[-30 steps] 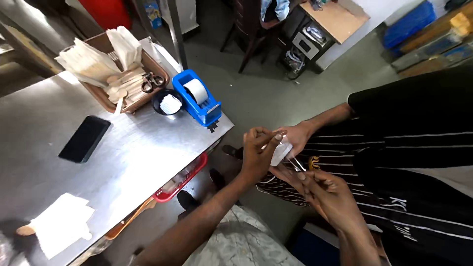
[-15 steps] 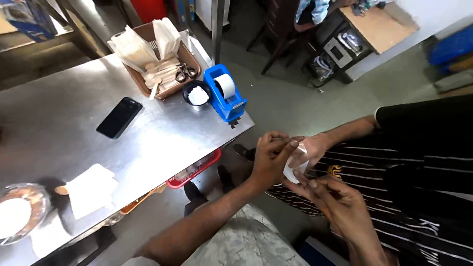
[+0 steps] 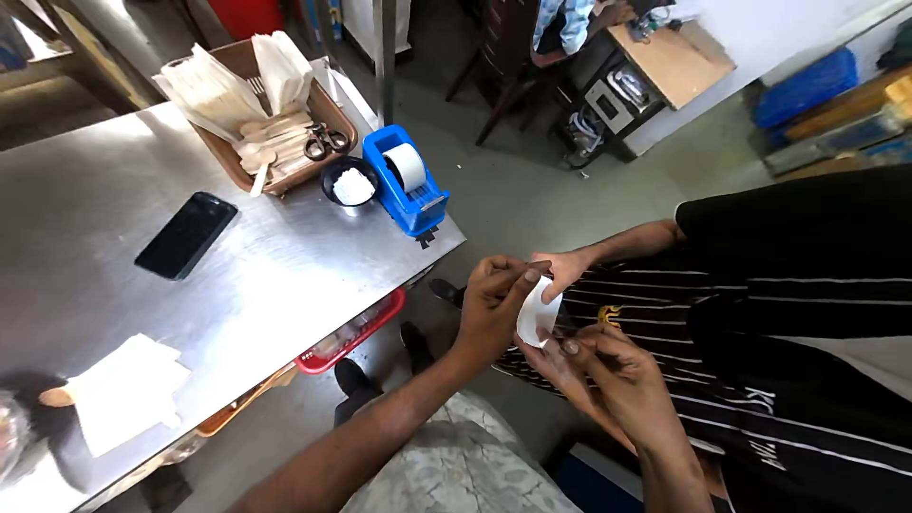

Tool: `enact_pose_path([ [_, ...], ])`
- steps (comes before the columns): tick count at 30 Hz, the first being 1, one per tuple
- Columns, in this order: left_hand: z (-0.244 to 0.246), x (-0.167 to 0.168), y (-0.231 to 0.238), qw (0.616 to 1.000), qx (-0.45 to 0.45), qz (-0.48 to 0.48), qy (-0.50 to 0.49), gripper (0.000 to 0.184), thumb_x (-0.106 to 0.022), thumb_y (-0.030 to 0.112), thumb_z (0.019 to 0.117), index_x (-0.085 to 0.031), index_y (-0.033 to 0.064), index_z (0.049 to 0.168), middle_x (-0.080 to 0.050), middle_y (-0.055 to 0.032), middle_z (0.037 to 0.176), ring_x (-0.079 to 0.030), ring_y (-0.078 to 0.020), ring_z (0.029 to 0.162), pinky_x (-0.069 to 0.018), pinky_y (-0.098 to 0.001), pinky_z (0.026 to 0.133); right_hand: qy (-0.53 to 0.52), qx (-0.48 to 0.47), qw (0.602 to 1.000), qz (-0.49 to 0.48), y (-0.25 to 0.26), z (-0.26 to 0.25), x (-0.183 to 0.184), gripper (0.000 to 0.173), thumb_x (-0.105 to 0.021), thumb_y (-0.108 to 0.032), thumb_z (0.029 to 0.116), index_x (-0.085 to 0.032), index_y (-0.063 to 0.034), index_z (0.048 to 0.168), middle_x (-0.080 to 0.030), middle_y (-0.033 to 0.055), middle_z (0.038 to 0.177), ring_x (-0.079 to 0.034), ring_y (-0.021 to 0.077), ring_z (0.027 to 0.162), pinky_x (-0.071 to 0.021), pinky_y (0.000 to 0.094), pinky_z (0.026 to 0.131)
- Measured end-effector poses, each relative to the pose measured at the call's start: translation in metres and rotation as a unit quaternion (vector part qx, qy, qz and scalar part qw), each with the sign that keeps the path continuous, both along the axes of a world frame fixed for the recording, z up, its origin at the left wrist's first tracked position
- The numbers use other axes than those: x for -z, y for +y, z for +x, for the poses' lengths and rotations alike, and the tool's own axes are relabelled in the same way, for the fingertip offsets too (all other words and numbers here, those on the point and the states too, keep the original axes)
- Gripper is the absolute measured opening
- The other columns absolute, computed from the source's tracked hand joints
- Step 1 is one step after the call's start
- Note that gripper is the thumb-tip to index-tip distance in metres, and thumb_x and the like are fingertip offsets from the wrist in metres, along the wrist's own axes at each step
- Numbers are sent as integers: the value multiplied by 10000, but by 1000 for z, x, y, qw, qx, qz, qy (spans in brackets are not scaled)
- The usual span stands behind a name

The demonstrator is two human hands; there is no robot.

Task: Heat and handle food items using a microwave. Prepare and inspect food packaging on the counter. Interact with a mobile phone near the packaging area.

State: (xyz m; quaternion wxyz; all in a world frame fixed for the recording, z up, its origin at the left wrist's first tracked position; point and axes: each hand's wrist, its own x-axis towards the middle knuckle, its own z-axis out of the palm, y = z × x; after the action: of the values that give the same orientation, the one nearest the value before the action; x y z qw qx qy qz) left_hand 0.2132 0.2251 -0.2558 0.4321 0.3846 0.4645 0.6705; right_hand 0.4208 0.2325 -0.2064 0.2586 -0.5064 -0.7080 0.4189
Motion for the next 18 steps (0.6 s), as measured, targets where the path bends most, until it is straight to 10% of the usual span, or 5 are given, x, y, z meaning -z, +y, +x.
enact_pose_path([
  [10, 5, 7, -6, 999, -25, -36, 12, 239, -606, 332, 1037, -783, 222, 1154, -600, 25, 1238, -532, -151, 1136, -467, -365, 934, 1, 8, 1000, -20, -1, 0, 1, 200, -685, -291, 956, -766, -128, 875, -686, 44, 966, -655, 169, 798, -582, 289, 665],
  [18, 5, -12, -7, 995, -74, -53, -29, 269, -586, 339, 1048, -786, 175, 1121, -617, -10, 1351, -528, -178, 1246, -457, -408, 1035, -16, 2, 999, -37, 7, -8, -18, 211, -623, -313, 984, -743, -159, 904, -616, 38, 1273, -666, 190, 975, -617, 345, 794],
])
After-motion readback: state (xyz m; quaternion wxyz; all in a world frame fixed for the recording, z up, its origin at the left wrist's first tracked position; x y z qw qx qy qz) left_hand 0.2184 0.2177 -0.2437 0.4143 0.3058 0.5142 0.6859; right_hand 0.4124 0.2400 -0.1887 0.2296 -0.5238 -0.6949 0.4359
